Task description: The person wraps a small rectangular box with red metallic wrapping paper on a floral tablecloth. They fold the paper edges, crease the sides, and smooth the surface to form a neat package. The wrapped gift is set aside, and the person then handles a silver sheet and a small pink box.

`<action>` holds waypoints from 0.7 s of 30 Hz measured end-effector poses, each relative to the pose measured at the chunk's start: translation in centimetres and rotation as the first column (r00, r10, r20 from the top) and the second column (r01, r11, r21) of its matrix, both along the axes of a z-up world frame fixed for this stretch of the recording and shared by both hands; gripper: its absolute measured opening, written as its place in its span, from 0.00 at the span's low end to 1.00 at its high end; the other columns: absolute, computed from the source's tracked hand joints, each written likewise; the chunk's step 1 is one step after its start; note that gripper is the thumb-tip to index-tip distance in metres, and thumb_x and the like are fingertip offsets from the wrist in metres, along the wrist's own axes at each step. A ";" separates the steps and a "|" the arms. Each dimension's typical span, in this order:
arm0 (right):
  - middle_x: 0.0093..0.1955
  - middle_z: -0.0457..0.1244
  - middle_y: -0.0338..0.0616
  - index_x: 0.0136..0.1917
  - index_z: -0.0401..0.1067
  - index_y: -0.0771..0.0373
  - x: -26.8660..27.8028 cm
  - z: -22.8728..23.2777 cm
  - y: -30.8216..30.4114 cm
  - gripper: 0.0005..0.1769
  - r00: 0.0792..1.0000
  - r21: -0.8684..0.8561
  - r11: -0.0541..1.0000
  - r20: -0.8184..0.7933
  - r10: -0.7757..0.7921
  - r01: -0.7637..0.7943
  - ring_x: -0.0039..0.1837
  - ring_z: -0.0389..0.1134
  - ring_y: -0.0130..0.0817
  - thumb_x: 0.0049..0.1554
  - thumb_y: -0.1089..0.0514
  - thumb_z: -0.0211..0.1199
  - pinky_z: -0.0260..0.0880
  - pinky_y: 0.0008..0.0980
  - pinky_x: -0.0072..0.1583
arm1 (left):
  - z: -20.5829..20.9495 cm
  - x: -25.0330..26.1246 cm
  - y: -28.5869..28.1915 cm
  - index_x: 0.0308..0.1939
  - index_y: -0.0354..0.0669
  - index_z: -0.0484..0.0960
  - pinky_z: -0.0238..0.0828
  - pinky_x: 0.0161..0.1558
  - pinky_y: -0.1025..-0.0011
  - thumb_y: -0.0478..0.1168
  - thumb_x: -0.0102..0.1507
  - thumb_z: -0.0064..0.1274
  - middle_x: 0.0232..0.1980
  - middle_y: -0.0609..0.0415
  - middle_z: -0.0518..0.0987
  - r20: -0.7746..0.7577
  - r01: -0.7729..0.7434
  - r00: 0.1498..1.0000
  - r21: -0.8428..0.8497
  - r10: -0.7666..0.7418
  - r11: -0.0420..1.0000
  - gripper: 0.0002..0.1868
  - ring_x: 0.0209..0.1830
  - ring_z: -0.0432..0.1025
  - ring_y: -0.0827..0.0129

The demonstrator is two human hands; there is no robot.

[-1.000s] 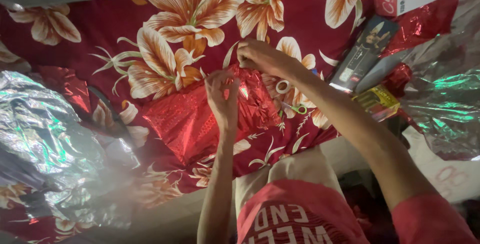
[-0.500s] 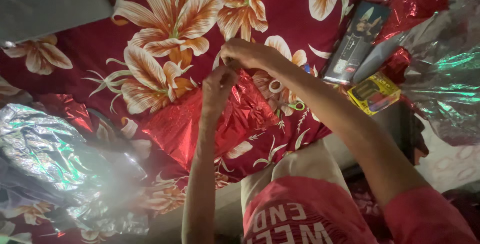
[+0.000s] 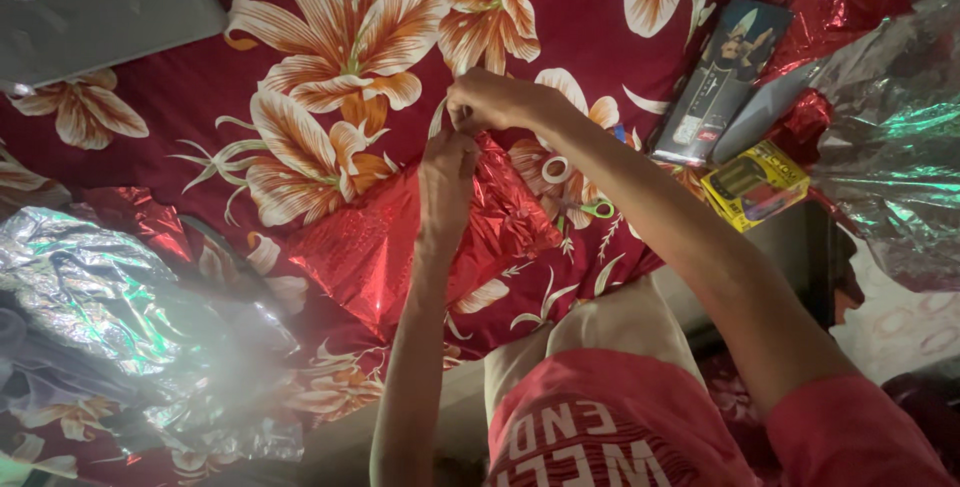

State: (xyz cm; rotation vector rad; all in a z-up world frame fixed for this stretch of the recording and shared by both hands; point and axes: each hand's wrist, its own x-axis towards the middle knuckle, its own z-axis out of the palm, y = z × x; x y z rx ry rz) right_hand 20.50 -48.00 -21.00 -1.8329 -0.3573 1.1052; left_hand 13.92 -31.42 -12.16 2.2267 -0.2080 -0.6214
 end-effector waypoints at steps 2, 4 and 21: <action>0.47 0.70 0.45 0.46 0.78 0.63 -0.1 0.2 -0.3 0.06 1.000 -0.033 0.999 -0.025 -0.004 0.003 0.45 0.73 0.34 0.57 0.59 0.70 0.75 0.35 0.51 | 0.0 -0.1 0.0 0.40 0.32 0.80 0.71 0.26 0.69 0.24 0.65 0.52 0.39 0.45 0.76 0.024 0.025 0.999 0.038 -0.026 0.999 0.04 0.32 0.72 0.64; 0.47 0.71 0.48 0.46 0.78 0.66 -0.5 1.0 -0.7 0.10 1.000 -0.059 0.998 0.016 -0.007 0.008 0.45 0.72 0.38 0.64 0.56 0.68 0.74 0.39 0.52 | 0.2 0.0 -0.2 0.41 0.32 0.78 0.70 0.24 0.66 0.24 0.66 0.51 0.39 0.45 0.75 -0.015 0.036 0.999 0.079 -0.035 0.996 0.03 0.31 0.72 0.64; 0.46 0.66 0.40 0.55 0.69 0.62 -10.4 5.8 0.5 0.27 0.625 -0.064 0.625 -0.023 -0.780 0.778 0.44 0.68 0.27 0.47 0.59 0.80 0.71 0.27 0.46 | 1.8 3.8 2.0 0.37 0.34 0.69 0.64 0.33 0.56 0.21 0.52 0.59 0.36 0.45 0.69 -0.059 0.071 0.995 -0.180 -0.083 0.981 0.16 0.32 0.67 0.54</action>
